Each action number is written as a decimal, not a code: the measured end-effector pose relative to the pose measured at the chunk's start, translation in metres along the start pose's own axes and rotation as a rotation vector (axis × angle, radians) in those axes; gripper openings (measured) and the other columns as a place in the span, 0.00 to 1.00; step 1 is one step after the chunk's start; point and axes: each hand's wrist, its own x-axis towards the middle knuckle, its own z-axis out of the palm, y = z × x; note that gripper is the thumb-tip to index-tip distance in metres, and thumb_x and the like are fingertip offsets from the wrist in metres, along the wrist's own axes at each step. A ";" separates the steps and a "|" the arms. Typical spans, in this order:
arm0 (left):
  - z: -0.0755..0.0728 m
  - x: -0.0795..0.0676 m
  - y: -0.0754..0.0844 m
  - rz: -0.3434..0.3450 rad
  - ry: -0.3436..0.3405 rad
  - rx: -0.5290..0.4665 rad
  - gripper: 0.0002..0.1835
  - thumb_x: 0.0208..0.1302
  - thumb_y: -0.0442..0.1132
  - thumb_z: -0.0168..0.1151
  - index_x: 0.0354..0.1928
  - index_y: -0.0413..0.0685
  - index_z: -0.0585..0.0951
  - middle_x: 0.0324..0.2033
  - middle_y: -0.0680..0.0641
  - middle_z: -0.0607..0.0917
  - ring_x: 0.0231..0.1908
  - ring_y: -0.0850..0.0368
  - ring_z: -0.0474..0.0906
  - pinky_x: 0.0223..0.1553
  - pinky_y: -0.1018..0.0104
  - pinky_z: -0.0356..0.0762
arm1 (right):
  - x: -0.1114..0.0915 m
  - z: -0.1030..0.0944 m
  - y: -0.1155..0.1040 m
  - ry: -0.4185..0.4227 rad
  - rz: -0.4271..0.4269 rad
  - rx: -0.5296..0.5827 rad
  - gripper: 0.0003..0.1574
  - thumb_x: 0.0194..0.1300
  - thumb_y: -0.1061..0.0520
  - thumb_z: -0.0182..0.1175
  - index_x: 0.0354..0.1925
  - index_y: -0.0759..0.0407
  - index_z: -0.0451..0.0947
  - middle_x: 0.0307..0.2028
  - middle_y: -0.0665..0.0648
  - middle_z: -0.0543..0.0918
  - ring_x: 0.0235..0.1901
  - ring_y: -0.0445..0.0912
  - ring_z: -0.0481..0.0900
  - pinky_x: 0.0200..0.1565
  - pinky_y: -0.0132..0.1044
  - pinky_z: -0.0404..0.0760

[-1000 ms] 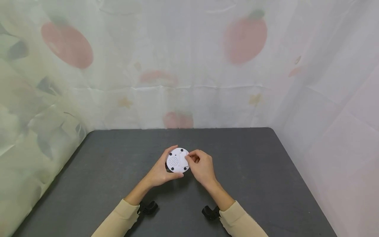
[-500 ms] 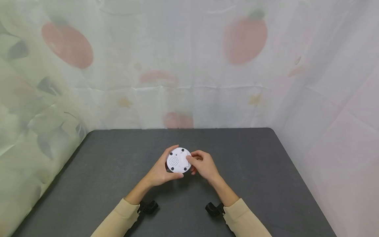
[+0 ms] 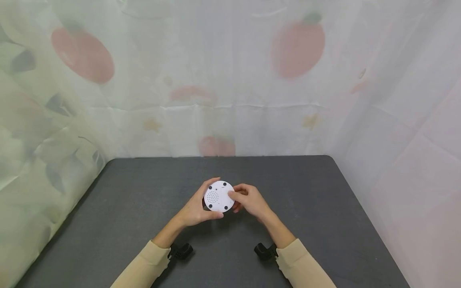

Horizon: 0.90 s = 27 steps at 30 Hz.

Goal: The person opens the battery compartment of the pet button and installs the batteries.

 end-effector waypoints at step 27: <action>-0.002 0.018 -0.032 -0.045 0.090 0.067 0.37 0.71 0.45 0.66 0.77 0.57 0.61 0.58 0.45 0.77 0.52 0.52 0.79 0.52 0.53 0.80 | 0.003 -0.024 0.003 0.123 -0.004 -0.009 0.26 0.67 0.57 0.68 0.57 0.72 0.77 0.48 0.65 0.84 0.42 0.50 0.84 0.48 0.55 0.81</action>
